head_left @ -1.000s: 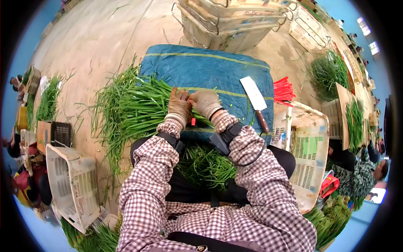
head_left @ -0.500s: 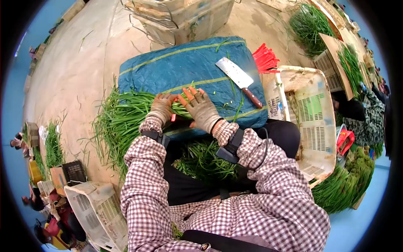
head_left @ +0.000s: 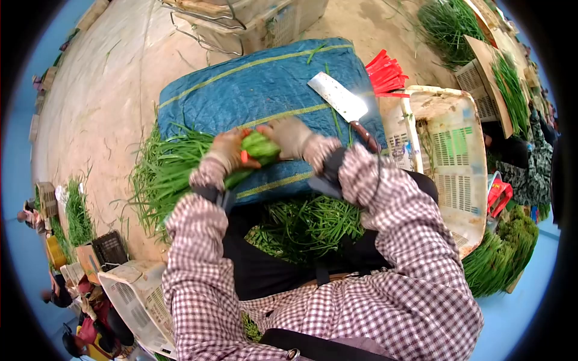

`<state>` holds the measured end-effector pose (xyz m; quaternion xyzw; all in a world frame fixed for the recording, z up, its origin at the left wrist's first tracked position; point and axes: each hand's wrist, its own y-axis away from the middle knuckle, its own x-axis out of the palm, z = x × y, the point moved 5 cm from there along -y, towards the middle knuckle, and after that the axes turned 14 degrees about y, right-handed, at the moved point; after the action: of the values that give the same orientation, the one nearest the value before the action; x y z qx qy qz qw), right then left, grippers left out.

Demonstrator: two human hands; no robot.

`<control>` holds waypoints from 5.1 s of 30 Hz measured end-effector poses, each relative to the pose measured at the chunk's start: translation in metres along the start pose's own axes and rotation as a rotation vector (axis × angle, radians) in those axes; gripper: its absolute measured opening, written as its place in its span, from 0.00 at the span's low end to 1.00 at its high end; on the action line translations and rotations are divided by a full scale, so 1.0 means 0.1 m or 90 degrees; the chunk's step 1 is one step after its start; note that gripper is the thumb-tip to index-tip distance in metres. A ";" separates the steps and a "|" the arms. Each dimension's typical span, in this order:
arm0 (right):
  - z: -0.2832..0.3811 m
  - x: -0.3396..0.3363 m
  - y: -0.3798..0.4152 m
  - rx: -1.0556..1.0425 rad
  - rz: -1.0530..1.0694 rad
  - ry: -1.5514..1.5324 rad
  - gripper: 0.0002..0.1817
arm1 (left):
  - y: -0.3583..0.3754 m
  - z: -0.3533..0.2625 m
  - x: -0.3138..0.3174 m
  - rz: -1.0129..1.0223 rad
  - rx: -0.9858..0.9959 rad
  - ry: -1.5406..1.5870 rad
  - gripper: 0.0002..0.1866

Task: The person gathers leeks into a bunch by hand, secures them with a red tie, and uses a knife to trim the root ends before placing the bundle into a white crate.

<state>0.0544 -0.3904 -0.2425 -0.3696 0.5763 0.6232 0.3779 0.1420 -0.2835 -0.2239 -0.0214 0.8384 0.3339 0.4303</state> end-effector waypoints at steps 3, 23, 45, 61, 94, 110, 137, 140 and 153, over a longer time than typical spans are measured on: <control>0.18 0.33 0.16 0.022 -0.221 0.078 0.39 | 0.19 -0.01 0.30 -0.100 0.028 -0.109 0.55; 0.89 -0.17 0.60 0.089 -0.422 -0.201 0.12 | 0.07 0.20 0.25 -0.265 0.041 0.036 0.42; 0.25 0.85 1.85 0.073 -0.252 -1.067 0.06 | 0.22 0.05 0.11 -0.155 0.024 0.042 0.52; 0.50 -0.07 0.12 0.201 -0.421 -0.428 0.10 | 0.27 0.08 0.21 -0.213 0.030 -0.023 0.39; 0.38 -0.43 -0.08 -0.129 -0.363 -0.323 0.05 | 0.34 0.04 0.32 -0.073 -0.046 -0.108 0.50; 0.65 -0.52 0.10 -0.306 -0.272 -0.104 0.08 | 0.37 0.09 0.38 -0.169 -0.031 -0.007 0.37; 0.99 -0.87 0.45 -0.167 -0.165 0.352 0.31 | 0.40 0.06 0.40 -0.189 -0.010 -0.010 0.36; 1.09 -0.80 0.38 -0.244 -0.205 0.401 0.23 | 0.39 0.06 0.40 -0.193 0.019 -0.025 0.35; 0.97 -0.75 0.01 -0.002 -0.080 0.381 0.14 | 0.24 0.12 0.42 -0.124 0.015 0.029 0.51</control>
<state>0.0838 -0.2973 -0.1687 -0.5722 0.6375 0.4627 0.2283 0.1166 -0.2472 -0.2467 -0.1054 0.8457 0.2802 0.4418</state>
